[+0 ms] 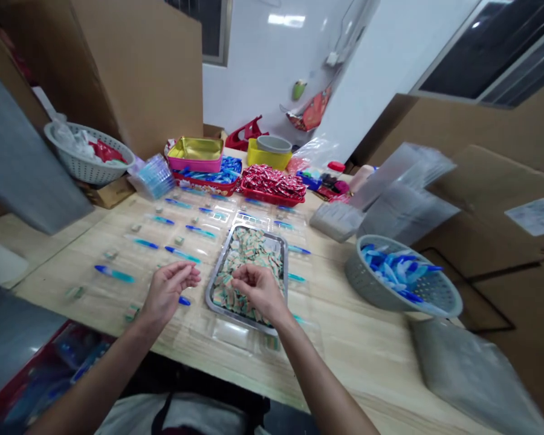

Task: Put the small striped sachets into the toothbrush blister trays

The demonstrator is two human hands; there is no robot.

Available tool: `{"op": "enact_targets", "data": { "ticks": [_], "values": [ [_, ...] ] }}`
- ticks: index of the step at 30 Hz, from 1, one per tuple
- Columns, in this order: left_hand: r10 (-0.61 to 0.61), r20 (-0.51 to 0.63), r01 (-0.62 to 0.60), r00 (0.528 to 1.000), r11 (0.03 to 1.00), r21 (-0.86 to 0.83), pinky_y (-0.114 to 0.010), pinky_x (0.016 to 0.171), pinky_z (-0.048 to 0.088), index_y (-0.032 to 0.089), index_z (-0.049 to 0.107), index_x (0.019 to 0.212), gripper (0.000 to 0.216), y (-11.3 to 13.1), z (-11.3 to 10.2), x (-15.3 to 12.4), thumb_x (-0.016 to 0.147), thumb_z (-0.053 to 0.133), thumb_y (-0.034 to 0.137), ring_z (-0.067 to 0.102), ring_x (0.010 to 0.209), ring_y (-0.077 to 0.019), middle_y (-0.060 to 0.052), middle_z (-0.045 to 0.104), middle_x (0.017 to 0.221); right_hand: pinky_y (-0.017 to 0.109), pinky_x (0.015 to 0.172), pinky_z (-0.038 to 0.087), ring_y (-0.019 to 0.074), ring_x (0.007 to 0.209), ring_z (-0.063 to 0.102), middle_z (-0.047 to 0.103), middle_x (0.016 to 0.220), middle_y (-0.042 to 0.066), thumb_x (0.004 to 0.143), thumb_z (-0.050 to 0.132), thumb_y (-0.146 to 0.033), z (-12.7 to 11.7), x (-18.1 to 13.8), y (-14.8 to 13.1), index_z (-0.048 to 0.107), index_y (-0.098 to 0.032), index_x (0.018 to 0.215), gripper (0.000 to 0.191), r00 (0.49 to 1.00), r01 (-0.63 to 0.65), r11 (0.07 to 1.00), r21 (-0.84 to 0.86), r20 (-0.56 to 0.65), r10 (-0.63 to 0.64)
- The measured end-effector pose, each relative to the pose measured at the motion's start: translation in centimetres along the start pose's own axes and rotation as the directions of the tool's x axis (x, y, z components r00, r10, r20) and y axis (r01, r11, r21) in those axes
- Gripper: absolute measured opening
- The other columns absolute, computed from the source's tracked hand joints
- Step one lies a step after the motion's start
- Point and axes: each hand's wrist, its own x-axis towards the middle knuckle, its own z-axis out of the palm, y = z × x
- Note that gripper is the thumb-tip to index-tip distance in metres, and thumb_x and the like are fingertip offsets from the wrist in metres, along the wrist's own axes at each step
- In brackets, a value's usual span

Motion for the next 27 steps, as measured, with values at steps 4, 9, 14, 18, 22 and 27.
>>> {"op": "enact_targets", "data": {
  "ticks": [4,9,14,18,22,27],
  "values": [
    [-0.017,0.026,0.016,1.0,0.999,0.028,-0.025,0.058,0.049,0.011,0.067,0.08,0.033,-0.5,-0.9,-1.3,0.061,0.077,0.036,0.062,0.057,-0.013,-0.004,0.068,0.066,0.022,0.05,0.035,0.0105,0.052,0.049,0.057,0.059,-0.002,0.071,0.065,-0.027,1.9,-2.3,1.0,0.06,-0.017,0.067,0.011,0.995,0.009,0.987,-0.161,0.103,0.008],
    [-0.024,0.04,0.023,0.999,0.999,0.03,-0.023,0.058,0.048,0.011,0.066,0.08,0.032,-1.2,-2.2,-2.5,0.062,0.076,0.036,0.062,0.058,-0.0126,-0.004,0.069,0.068,0.022,0.057,0.034,0.0128,0.059,0.055,0.063,0.062,-0.001,0.074,0.056,-0.008,5.8,-4.0,1.1,0.065,-0.018,0.072,0.014,0.982,0.14,0.763,-0.631,0.185,-0.027],
    [-0.02,0.019,0.02,1.0,1.0,0.023,-0.024,0.058,0.049,0.01,0.067,0.08,0.032,-1.1,-3.7,-3.1,0.063,0.076,0.035,0.062,0.059,-0.0128,-0.005,0.069,0.068,0.024,0.059,0.029,0.0147,0.069,0.06,0.07,0.075,0.004,0.08,0.051,-0.008,8.1,-4.4,1.3,0.066,-0.017,0.081,0.018,0.959,0.221,0.476,-0.851,0.279,0.054],
    [-0.043,0.002,0.043,0.999,0.999,0.002,-0.023,0.056,0.048,0.009,0.066,0.077,0.034,-1.2,-4.2,-3.4,0.059,0.077,0.035,0.061,0.056,-0.012,-0.004,0.068,0.066,0.027,0.055,0.023,0.0144,0.065,0.059,0.069,0.074,0.005,0.081,0.048,-0.007,8.9,-4.7,1.4,0.065,-0.017,0.081,0.019,0.953,0.247,0.332,-0.91,0.291,0.087],
    [-0.069,0.013,0.069,0.998,0.997,-0.02,-0.023,0.054,0.048,0.01,0.065,0.076,0.035,-1.3,-4.3,-3.6,0.057,0.078,0.036,0.061,0.055,-0.0122,-0.004,0.068,0.064,0.029,0.053,0.02,0.0149,0.063,0.058,0.068,0.074,0.004,0.078,0.051,-0.007,9.5,-5.2,2.1,0.064,-0.017,0.08,0.017,0.944,0.312,0.226,-0.923,0.329,0.039],
    [-0.068,0.029,0.068,0.997,0.998,-0.017,-0.022,0.054,0.047,0.009,0.064,0.077,0.035,-1.6,-4.2,-3.9,0.058,0.077,0.035,0.06,0.056,-0.012,-0.004,0.067,0.064,0.029,0.053,0.023,0.016,0.067,0.058,0.066,0.073,0.005,0.082,0.051,-0.007,9.7,-5.7,3.8,0.063,-0.017,0.078,0.016,0.923,0.385,0.132,-0.914,0.379,-0.064]
  ]
}}
